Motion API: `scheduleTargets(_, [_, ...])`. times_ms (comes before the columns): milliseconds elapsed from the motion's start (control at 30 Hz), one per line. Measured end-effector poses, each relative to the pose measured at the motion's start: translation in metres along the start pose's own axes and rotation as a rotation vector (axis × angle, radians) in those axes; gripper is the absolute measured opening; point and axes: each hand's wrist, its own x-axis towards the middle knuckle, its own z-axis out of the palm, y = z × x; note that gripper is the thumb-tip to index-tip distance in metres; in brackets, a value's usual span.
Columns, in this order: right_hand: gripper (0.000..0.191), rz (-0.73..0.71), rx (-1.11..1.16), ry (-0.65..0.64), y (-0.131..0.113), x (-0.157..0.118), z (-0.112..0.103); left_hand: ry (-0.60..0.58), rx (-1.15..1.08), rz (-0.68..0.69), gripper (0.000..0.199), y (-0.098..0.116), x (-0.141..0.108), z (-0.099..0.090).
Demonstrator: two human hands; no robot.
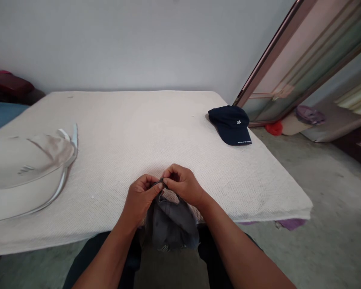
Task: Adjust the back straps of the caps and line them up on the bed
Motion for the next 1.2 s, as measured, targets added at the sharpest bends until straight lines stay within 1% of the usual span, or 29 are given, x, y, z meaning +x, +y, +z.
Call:
scheduleTargets(167, [0.003,0.036,0.023,0.021,0.000,0.002,0.000,0.050,-0.035,0.062,0.017,0.001,0.000,0.003])
scheduleTargets(300, [0.003,0.034,0.024,0.033,0.001,0.004,0.002,0.038,0.001,0.091,0.015,0.000,0.000,0.001])
scheduleTargets(433, [0.004,0.042,0.066,0.021,0.003,0.005,0.003,0.016,0.050,0.072,0.010,-0.003,0.001,-0.004])
scheduleTargets(533, [0.004,0.053,0.063,0.025,0.004,0.005,0.005,0.026,0.030,0.036,0.012,-0.006,0.001,-0.006])
scheduleTargets(633, [0.003,0.046,0.011,0.039,0.005,0.006,0.006,0.046,-0.017,-0.031,0.015,-0.008,0.001,-0.007])
scheduleTargets(767, [0.003,0.037,-0.035,0.044,0.006,0.006,0.008,0.032,-0.159,-0.155,0.015,-0.009,0.002,-0.005])
scheduleTargets(833, [0.003,0.036,-0.038,0.038,0.005,0.006,0.009,0.023,-0.231,-0.194,0.013,-0.010,0.002,-0.004])
scheduleTargets(967, [0.003,0.035,-0.051,0.027,0.003,0.005,0.011,0.029,-0.314,-0.215,0.009,-0.009,0.002,-0.001])
scheduleTargets(1200, [0.003,0.057,-0.021,0.012,0.000,0.004,0.009,0.018,-0.323,-0.235,0.010,-0.003,0.001,0.003])
